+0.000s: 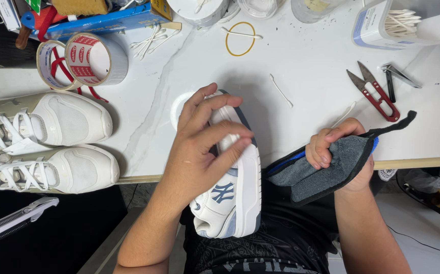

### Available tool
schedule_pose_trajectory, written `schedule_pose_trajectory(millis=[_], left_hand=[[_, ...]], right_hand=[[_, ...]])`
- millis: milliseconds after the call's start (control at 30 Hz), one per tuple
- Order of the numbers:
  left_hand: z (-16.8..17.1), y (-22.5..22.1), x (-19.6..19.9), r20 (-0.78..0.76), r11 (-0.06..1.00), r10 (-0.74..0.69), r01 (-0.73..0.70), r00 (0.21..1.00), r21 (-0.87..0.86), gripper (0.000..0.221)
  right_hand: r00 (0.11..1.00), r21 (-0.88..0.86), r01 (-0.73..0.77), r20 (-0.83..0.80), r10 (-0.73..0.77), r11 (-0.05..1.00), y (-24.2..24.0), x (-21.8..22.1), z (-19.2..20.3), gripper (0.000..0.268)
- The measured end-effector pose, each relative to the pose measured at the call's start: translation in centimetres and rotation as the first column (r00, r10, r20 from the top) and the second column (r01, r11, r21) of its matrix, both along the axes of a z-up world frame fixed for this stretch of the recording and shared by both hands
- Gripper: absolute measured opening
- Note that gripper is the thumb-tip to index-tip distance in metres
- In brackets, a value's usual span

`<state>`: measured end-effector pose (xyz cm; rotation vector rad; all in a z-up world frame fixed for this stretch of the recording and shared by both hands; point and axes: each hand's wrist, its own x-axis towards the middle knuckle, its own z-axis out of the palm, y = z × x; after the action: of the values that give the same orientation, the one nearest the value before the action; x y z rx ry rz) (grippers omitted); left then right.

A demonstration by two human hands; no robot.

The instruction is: The person cleans the white and blue sneaker by using a cotton swab to apply a liquid to the edges of the sole and then wiping the sole and sides with a blue cloth.

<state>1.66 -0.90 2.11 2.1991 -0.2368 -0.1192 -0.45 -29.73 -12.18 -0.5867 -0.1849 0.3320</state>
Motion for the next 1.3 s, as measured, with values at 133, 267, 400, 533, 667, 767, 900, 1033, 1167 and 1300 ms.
schedule_pose_trajectory(millis=[133, 267, 400, 533, 667, 767, 900, 1033, 1167, 1300], left_hand=[[-0.5, 0.6, 0.9, -0.037, 0.996, -0.077, 0.075, 0.996, -0.049, 0.01], [-0.2, 1.0, 1.7, -0.05, 0.974, -0.206, 0.199, 0.977, -0.111, 0.028], [0.6, 0.6, 2.2, -0.05, 0.976, -0.217, 0.215, 0.975, -0.043, 0.041], [0.6, 0.1, 2.9, -0.004, 0.982, -0.188, 0.188, 0.982, 0.029, 0.025], [0.3, 0.3, 3.7, -0.028, 0.986, -0.166, 0.166, 0.986, 0.01, 0.01], [0.6, 1.2, 4.2, -0.02, 0.958, -0.284, 0.284, 0.958, -0.041, 0.008], [1.0, 2.4, 4.7, -0.061, 0.9, -0.43, 0.423, 0.901, -0.106, 0.027], [1.1, 3.0, 5.1, -0.068, 0.862, -0.496, 0.482, 0.865, -0.156, 0.033], [1.2, 2.7, 5.4, -0.053, 0.843, -0.531, 0.52, 0.846, -0.139, 0.031], [0.8, 1.0, 5.2, -0.086, 0.897, -0.44, 0.441, 0.894, -0.01, 0.015]], right_hand=[[1.0, 0.018, -0.005, -0.001, 0.005, 1.0, -0.1, 0.0, -0.1, 0.043], [1.0, 0.013, -0.008, 0.007, 0.008, 1.0, 0.0, 0.1, 0.0, 0.043], [1.0, 0.016, -0.005, 0.001, 0.005, 1.0, 0.0, 0.1, 0.1, 0.043], [1.0, 0.013, -0.003, 0.005, 0.003, 1.0, 0.0, 0.1, 0.0, 0.042], [1.0, 0.022, -0.009, 0.002, 0.009, 1.0, 0.0, 0.2, 0.0, 0.039], [1.0, 0.031, -0.016, -0.001, 0.016, 0.999, 0.0, 0.2, 0.2, 0.037], [1.0, 0.02, -0.012, -0.001, 0.012, 1.0, 0.1, 0.4, 0.4, 0.034], [1.0, 0.041, -0.005, -0.024, 0.006, 0.999, 0.1, 0.4, 0.5, 0.03], [1.0, 0.052, -0.005, -0.023, 0.006, 0.999, 0.1, 0.4, 0.5, 0.027], [1.0, 0.073, -0.008, -0.019, 0.009, 0.997, 0.2, 0.5, 0.6, 0.029]])
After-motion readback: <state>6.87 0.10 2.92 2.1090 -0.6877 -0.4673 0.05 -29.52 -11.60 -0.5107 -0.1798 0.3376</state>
